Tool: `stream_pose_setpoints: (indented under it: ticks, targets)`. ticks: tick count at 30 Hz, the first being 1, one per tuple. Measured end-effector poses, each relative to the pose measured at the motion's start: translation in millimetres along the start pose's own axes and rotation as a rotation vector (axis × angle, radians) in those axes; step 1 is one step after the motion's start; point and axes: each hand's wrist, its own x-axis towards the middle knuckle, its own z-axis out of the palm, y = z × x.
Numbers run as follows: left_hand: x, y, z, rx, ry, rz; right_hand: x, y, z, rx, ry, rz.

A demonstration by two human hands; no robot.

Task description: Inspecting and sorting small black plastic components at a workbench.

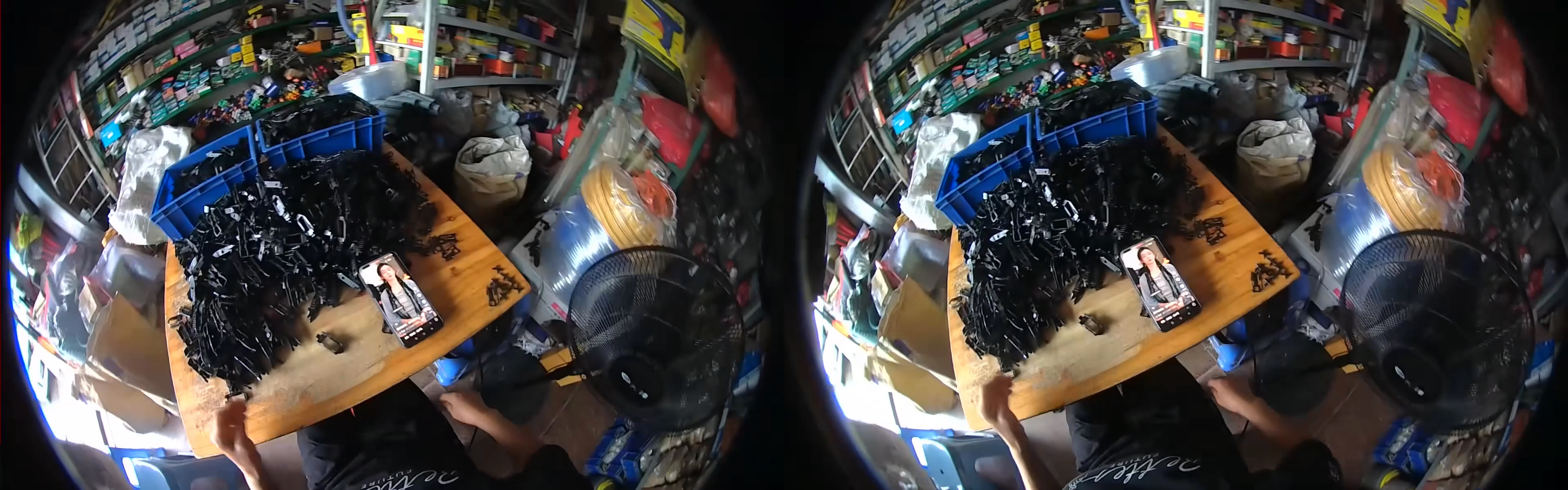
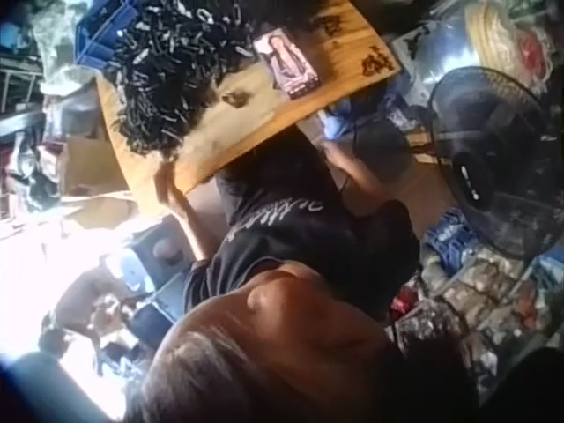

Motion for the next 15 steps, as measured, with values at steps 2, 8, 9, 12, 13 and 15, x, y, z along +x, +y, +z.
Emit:
stream_pose_setpoints:
  ticks: [2,8,9,12,13,15]
  targets:
    - [-29.1,15.6,0.6,0.082,-0.319,0.020,-0.6,-24.4,-7.8,0.166,0.226,-0.136]
    - [-98.6,-23.3,18.4,0.524,-0.966,0.564,6.4,-77.4,7.4,0.092,0.183,-0.551]
    - [-105.2,-30.0,14.3,0.722,-0.891,0.660,5.1,-85.2,19.9,0.009,0.145,-0.559]
    - [-121.9,-64.0,10.3,0.630,-0.843,0.512,7.0,-88.6,23.8,0.145,-0.042,-0.596]
    - [-129.5,-66.7,5.8,0.580,-0.809,0.369,6.3,-88.1,12.6,0.292,-0.201,-0.597]
    - [-127.2,-45.3,-0.5,0.306,-0.785,0.164,-15.3,-89.7,-28.4,0.456,-0.499,-0.487]
